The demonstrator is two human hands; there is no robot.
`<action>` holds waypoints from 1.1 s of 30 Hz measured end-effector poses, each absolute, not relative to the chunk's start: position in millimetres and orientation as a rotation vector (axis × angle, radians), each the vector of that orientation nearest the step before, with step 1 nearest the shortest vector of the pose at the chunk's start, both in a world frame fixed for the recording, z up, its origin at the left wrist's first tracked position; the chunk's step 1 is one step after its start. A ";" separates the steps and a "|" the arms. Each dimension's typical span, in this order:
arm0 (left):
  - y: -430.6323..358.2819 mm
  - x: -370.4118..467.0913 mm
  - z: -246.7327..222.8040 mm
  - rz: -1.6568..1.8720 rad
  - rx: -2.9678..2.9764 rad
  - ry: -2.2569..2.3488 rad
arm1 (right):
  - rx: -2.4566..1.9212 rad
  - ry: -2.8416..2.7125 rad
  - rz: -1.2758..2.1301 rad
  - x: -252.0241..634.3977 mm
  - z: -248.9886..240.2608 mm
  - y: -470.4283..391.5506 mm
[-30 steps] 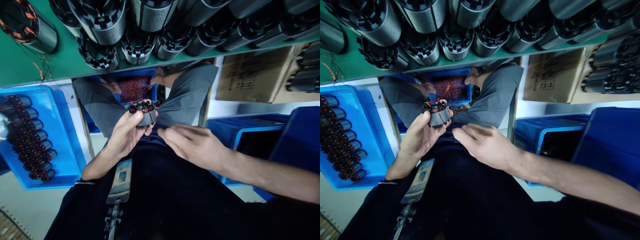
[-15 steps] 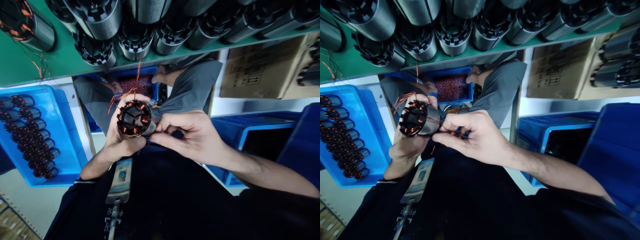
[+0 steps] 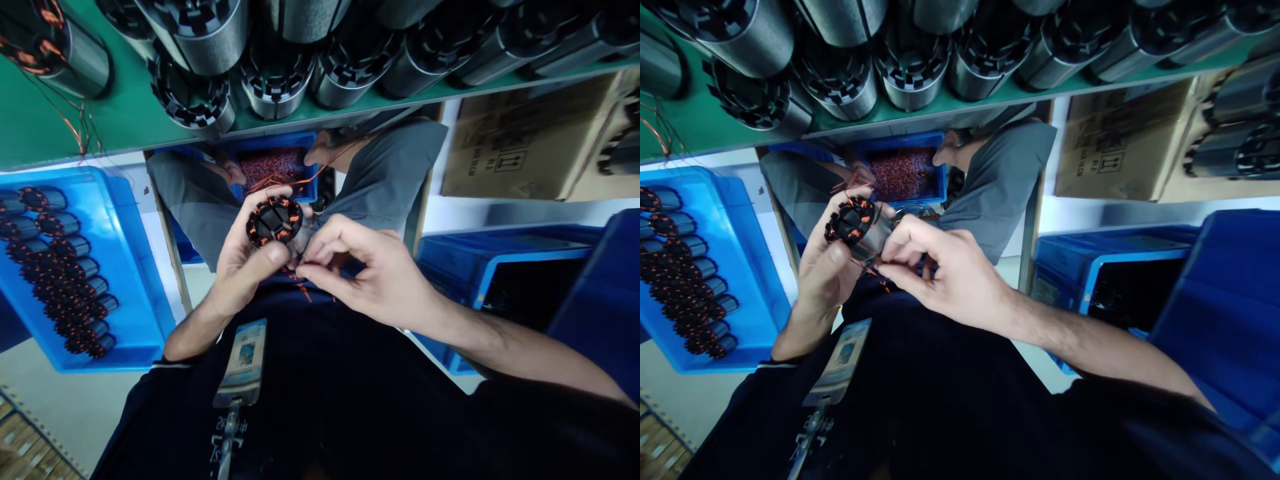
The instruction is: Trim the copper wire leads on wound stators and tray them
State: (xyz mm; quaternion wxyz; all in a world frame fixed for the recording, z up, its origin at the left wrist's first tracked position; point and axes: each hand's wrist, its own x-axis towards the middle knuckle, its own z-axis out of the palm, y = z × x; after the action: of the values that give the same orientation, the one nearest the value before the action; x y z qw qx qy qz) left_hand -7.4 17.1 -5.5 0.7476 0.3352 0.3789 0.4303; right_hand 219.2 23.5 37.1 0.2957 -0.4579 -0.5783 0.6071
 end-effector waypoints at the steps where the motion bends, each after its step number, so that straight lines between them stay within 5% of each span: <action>1: 17.3 -6.5 -8.0 0.963 0.757 0.809 | -1.161 -1.541 1.637 219.3 34.7 21.8; 24: 21.2 -3.3 29.1 0.838 1.286 0.883 | -1.264 -1.273 1.823 240.2 51.3 40.2; 33: 14.7 -0.5 12.3 0.962 1.451 0.795 | -1.332 -1.566 1.513 253.7 66.8 43.9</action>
State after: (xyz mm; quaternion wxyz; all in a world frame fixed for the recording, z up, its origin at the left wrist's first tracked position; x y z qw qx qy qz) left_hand -0.5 14.7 12.3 0.5762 0.6196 0.3394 0.4110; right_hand 253.7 43.9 66.8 0.2902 -0.4992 -0.5872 0.5673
